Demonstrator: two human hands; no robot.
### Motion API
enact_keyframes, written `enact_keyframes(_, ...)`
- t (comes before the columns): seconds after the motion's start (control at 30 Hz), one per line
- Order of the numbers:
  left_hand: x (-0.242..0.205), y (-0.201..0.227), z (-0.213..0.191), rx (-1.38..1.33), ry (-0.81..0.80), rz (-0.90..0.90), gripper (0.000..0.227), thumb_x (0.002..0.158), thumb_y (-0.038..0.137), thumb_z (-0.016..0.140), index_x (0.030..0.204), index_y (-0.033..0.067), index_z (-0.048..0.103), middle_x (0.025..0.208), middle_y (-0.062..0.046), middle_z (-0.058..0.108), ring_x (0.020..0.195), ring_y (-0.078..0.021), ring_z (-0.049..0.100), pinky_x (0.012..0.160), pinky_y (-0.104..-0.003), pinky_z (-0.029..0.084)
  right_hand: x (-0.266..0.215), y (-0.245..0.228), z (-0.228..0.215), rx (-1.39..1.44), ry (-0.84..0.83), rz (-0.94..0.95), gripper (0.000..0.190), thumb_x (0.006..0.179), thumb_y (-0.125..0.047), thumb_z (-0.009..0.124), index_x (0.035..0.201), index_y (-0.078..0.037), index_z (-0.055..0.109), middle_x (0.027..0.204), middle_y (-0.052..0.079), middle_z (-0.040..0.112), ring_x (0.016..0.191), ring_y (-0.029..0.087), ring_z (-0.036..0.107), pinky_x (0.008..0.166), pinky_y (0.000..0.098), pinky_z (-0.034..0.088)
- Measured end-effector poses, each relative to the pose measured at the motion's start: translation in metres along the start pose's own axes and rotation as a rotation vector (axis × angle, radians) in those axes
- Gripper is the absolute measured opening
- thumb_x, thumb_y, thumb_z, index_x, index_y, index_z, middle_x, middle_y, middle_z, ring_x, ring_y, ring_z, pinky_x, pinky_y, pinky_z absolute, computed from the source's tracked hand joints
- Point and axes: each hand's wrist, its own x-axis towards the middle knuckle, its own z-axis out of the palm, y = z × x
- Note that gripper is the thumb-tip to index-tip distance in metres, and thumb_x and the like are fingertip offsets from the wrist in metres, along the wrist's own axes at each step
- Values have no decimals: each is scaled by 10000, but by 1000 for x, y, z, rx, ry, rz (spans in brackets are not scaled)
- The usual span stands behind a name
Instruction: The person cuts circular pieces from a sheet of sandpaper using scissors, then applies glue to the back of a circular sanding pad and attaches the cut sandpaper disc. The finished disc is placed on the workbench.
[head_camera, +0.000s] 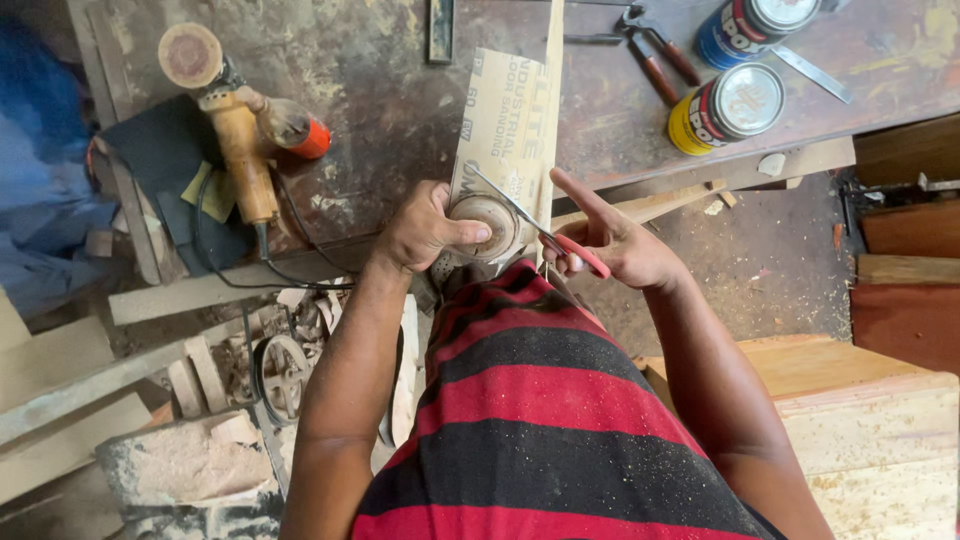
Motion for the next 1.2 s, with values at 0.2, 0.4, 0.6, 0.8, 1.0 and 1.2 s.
enact_keyframes(0.2,15,4,10,-9,-107,-13,454,786,-35,793,1222,-80,674,1104,-114,752,952,-174,728,897,-329,611,-15,1,-2,12,24,-63,1132,817,-57,772,1709,-120,79,1070,154,677,883,166,622,809,274,507)
enact_keyframes(0.4,28,5,16,53,-133,-51,436,796,-44,797,1213,-91,678,1090,-124,753,928,-178,725,882,-340,609,-25,7,5,60,126,-27,1060,865,-81,736,1694,-141,78,1063,120,669,899,152,638,779,257,498)
enact_keyframes(0.6,36,5,17,48,-188,-83,434,785,-42,796,1202,-86,683,1081,-118,757,934,-179,731,885,-337,613,-27,13,0,-38,185,-18,1108,817,-29,761,1696,-149,97,1017,103,662,815,145,608,726,268,485)
enact_keyframes(0.8,39,6,12,105,-238,-136,435,766,-40,808,1182,-83,687,1058,-92,750,918,-151,713,869,-323,610,-27,10,-6,-91,177,-8,1112,817,-49,774,1698,-152,104,1003,91,669,822,135,613,765,273,509)
enact_keyframes(1.0,40,2,4,146,-212,-145,443,750,-39,807,1176,-69,689,1040,-84,755,896,-142,715,835,-299,606,-21,2,-6,-88,152,-12,1091,823,-85,789,1693,-139,133,987,75,663,857,142,627,771,290,524)
enact_keyframes(1.2,46,13,1,172,-244,-115,462,735,-18,822,1178,-56,699,1063,-82,755,929,-145,721,863,-303,604,-8,-7,-6,-116,158,-7,1022,884,-75,756,1703,-134,148,964,86,656,880,138,622,772,289,514)
